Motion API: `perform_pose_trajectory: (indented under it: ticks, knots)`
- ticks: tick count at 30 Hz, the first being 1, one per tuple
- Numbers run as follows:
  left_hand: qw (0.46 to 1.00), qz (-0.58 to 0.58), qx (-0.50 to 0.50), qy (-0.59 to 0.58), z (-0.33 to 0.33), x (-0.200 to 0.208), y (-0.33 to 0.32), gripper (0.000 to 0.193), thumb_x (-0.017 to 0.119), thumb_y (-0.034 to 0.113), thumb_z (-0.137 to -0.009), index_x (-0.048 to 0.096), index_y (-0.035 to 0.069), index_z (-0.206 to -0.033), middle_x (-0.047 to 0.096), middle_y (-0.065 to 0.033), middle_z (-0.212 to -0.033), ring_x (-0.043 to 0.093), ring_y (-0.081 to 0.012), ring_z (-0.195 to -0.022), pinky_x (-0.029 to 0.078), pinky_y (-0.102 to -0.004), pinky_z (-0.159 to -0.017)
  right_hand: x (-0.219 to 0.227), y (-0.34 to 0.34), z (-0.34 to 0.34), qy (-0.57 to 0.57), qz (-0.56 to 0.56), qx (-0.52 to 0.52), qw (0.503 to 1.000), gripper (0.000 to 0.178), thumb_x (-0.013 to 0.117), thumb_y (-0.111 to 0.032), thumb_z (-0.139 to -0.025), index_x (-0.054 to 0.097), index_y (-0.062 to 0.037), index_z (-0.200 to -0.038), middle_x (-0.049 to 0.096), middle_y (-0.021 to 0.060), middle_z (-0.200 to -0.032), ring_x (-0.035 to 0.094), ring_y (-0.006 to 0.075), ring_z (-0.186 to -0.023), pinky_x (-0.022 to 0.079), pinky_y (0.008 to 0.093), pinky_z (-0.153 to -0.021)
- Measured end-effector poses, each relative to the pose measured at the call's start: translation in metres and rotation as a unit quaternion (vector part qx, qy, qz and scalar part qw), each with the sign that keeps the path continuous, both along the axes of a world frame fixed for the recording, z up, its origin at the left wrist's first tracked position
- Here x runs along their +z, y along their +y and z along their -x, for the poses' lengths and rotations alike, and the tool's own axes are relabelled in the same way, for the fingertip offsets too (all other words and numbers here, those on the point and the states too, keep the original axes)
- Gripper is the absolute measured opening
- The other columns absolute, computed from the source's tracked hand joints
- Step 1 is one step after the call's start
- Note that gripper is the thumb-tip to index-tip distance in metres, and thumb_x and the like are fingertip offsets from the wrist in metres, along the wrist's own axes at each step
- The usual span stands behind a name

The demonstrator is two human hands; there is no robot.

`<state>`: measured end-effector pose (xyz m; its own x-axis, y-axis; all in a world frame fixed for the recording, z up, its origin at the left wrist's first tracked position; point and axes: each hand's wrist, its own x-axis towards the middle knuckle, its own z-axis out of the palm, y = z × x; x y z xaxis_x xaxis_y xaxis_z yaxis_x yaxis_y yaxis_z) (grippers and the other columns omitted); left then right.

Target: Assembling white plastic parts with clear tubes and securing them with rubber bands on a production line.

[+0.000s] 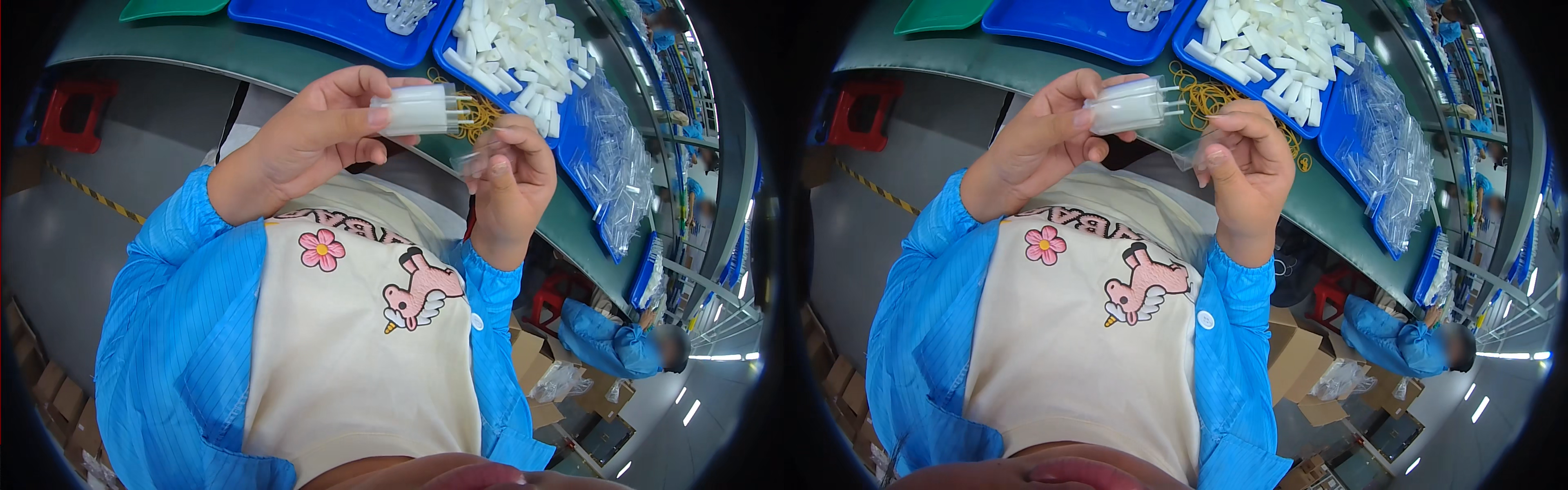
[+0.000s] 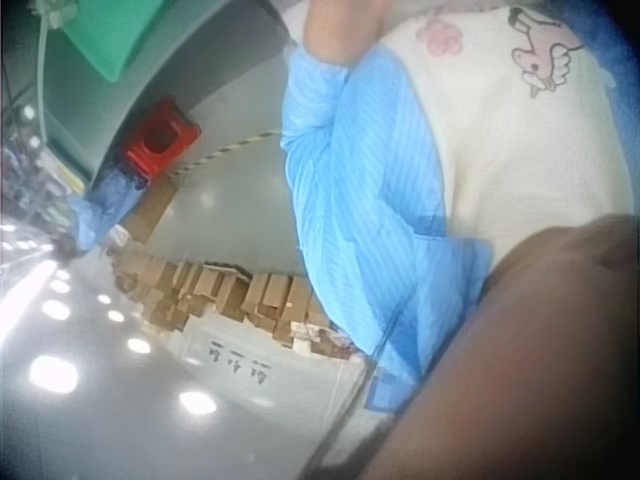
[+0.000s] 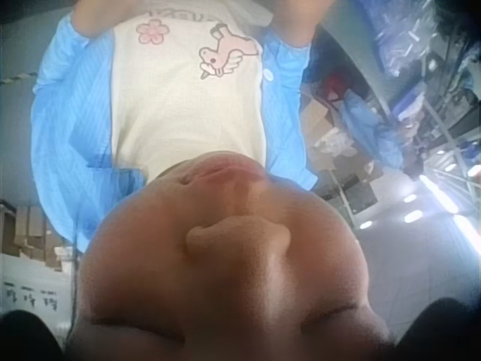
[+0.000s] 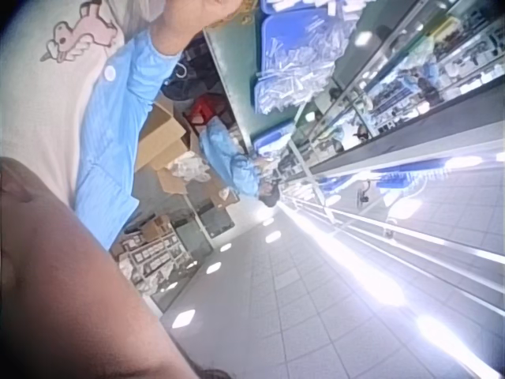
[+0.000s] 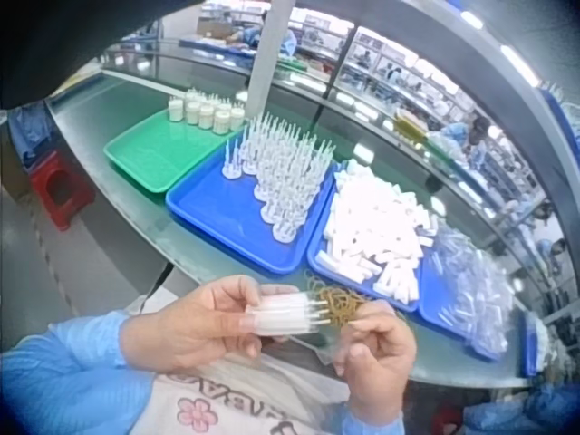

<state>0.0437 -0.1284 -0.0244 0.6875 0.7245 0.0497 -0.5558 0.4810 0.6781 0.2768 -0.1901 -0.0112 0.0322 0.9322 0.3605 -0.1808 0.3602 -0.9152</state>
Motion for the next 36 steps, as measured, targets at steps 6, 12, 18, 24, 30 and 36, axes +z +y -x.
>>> perform_pose_trajectory:
  ticks: [6, 12, 18, 24, 30, 36]
  knots:
    - [1.000, -0.006, 0.009, 0.021, 0.001, -0.013, 0.004, 0.025, 0.062, 0.015, -0.095, 0.055, 0.010, -0.118, 0.046, -0.0138, -0.143, 0.058, -0.0171, -0.111, 0.052, -0.0236, -0.081, -0.008, 0.005, -0.003, 0.083, -0.021, -0.009, 0.996, 0.018, 0.064, 0.004, -0.087, 0.057, 0.0024, -0.104, 0.055, 0.0150, -0.108, 0.062, 0.0166, -0.073, 0.052, 0.0248, -0.055]
    - [0.993, 0.008, 0.111, 0.028, -0.001, -0.014, 0.009, 0.057, 0.058, 0.010, -0.095, 0.034, 0.005, -0.147, 0.047, -0.0143, -0.141, 0.055, -0.0200, -0.119, 0.052, -0.0234, -0.089, -0.013, 0.001, -0.008, 0.085, -0.002, -0.055, 0.995, 0.026, 0.066, 0.002, -0.087, 0.057, 0.0028, -0.112, 0.063, 0.0210, -0.112, 0.068, 0.0225, -0.084, 0.054, 0.0266, -0.061]
    - [0.990, 0.022, 0.136, -0.028, 0.012, -0.013, 0.014, 0.058, 0.061, 0.014, -0.095, 0.035, 0.006, -0.146, 0.050, -0.0155, -0.137, 0.060, -0.0214, -0.112, 0.056, -0.0228, -0.082, -0.011, 0.000, -0.011, 0.073, 0.009, -0.069, 0.995, 0.029, 0.067, -0.001, -0.088, 0.057, 0.0040, -0.115, 0.067, 0.0213, -0.106, 0.069, 0.0247, -0.085, 0.055, 0.0278, -0.063]
    - [0.983, -0.129, 0.080, 0.101, 0.014, -0.009, 0.007, 0.048, 0.065, 0.014, -0.092, 0.050, 0.006, -0.137, 0.053, -0.0185, -0.136, 0.067, -0.0215, -0.097, 0.058, -0.0249, -0.076, -0.014, 0.001, -0.010, 0.102, -0.003, -0.064, 0.993, 0.028, 0.066, -0.002, -0.089, 0.057, 0.0048, -0.114, 0.067, 0.0220, -0.105, 0.069, 0.0247, -0.084, 0.056, 0.0277, -0.062]
    - [0.985, -0.111, 0.053, 0.124, 0.009, -0.004, 0.003, 0.033, 0.062, 0.006, -0.092, 0.061, 0.004, -0.125, 0.060, -0.0106, -0.130, 0.065, -0.0171, -0.095, 0.056, -0.0286, -0.080, -0.013, 0.000, 0.001, 0.105, 0.019, -0.074, 0.992, 0.025, 0.065, -0.002, -0.090, 0.058, 0.0050, -0.113, 0.067, 0.0209, -0.103, 0.069, 0.0242, -0.084, 0.056, 0.0278, -0.062]
    - [0.977, -0.123, 0.054, 0.163, 0.007, -0.002, -0.001, 0.041, 0.071, 0.021, -0.087, 0.059, 0.008, -0.124, 0.055, -0.0175, -0.134, 0.067, -0.0216, -0.091, 0.059, -0.0288, -0.075, -0.013, -0.003, 0.015, 0.067, 0.041, -0.121, 0.990, 0.023, 0.063, 0.000, -0.090, 0.058, 0.0048, -0.112, 0.067, 0.0195, -0.104, 0.069, 0.0240, -0.086, 0.057, 0.0280, -0.064]
